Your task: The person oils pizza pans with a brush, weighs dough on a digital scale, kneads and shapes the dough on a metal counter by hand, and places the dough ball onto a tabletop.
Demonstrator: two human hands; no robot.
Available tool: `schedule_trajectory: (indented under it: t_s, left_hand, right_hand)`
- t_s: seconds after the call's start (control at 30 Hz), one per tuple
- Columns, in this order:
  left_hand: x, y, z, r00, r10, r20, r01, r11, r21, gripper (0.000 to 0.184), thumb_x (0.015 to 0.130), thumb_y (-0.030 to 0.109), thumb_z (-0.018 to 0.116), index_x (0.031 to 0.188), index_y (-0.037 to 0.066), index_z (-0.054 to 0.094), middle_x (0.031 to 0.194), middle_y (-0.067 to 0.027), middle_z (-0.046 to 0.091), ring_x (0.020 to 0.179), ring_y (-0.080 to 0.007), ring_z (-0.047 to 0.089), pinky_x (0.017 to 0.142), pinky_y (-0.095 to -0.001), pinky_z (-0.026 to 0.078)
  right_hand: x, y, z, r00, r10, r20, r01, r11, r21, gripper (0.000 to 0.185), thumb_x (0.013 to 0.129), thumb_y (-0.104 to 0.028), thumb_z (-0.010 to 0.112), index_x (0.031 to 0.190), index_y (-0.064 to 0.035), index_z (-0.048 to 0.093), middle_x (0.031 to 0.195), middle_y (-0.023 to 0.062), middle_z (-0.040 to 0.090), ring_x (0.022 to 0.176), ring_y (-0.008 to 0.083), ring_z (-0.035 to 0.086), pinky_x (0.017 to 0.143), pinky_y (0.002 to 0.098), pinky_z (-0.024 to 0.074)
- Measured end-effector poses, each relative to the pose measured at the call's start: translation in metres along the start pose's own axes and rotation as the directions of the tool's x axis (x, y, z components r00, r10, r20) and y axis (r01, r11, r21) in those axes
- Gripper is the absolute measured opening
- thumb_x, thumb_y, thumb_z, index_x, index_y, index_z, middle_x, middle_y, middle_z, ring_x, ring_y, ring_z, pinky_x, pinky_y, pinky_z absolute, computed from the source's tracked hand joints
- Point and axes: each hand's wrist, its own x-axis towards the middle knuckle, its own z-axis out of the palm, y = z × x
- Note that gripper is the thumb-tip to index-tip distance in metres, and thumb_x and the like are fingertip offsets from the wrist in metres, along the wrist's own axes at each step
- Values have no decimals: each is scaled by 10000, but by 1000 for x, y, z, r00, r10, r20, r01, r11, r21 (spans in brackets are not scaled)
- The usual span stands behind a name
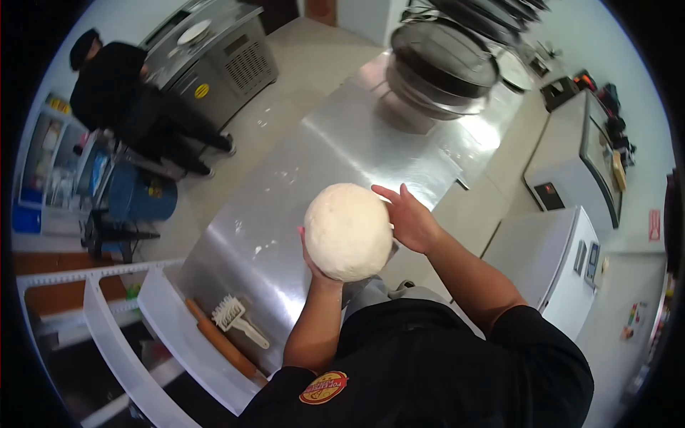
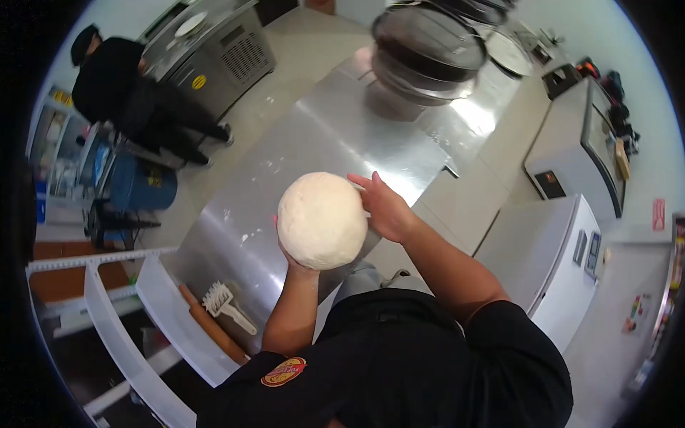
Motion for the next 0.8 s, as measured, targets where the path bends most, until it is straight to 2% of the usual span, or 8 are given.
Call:
schedule_trajectory:
  t_s: [0.1,0.17,0.27,0.4,0.53,0.57,0.63,0.8]
  left_hand:
    - [28,-63,40,946,-260,-195,288,949,130,947,1001,810,318,1637,108,347,1639,-190,428,1448,-419,486,1175,-601,439]
    - [43,-103,41,907,-381,-180,403,908,109,957,991,817,335,1635,109,352,1637,-190,431,1445,-420,489,1173,-603,441]
    - [53,-172,40,807,-570,-151,584,810,60,986,961,839,384,1629,113,367,1633,-189,439,1434,-424,498,1165,-609,447]
    - [53,-279,35,612,-779,-137,788,616,14,1017,931,861,434,1623,118,382,1628,-188,447,1424,-428,506,1158,-615,453]
    - [86,-383,17,308,-943,-127,931,271,244,890,1035,761,336,1608,83,398,1604,-183,483,1404,-401,535,1168,-577,453]
    - [92,-416,15,273,-932,-239,825,99,556,870,1050,737,331,1598,66,407,1593,-185,497,1402,-389,540,1165,-563,458]
    - [101,-481,16,321,-850,-417,317,-319,893,830,1081,688,320,1578,31,425,1570,-188,524,1398,-364,550,1160,-537,468]
    - [52,-665,31,139,-918,-371,99,-360,928,855,1075,705,312,1594,31,397,1595,-199,489,1396,-376,553,1174,-531,452]
  right_hand:
    - [-48,-17,-43,997,-73,-33,80,960,268,833,1073,-687,354,1572,-27,449,1567,183,523,1472,344,471,1243,493,350]
    - [-82,-26,-75,987,-156,-25,149,867,475,830,1072,-686,359,1571,-29,451,1571,191,522,1444,358,508,1223,506,383]
    - [-137,-38,-109,946,-263,-192,324,812,486,859,1052,-720,361,1580,-47,443,1598,194,493,1437,389,512,1203,534,403]
    - [-216,-48,-157,874,-333,-354,484,660,574,860,1041,-731,373,1578,-63,453,1590,193,506,1418,413,527,1183,559,424]
    - [-305,-42,-227,777,-341,-528,626,498,600,837,1040,-718,391,1571,-75,467,1563,186,540,1396,412,550,1167,572,440]
    - [-327,-44,-246,748,-319,-582,658,465,592,829,1040,-713,397,1569,-79,471,1555,184,550,1389,410,559,1162,576,445]
    - [-381,-43,-280,687,-410,-600,726,362,585,819,1041,-708,401,1565,-84,477,1550,179,555,1383,406,565,1163,576,445]
    - [-507,-27,-350,412,-524,-746,898,94,430,791,1047,-694,402,1552,-92,492,1544,171,561,1372,381,579,1162,564,450]
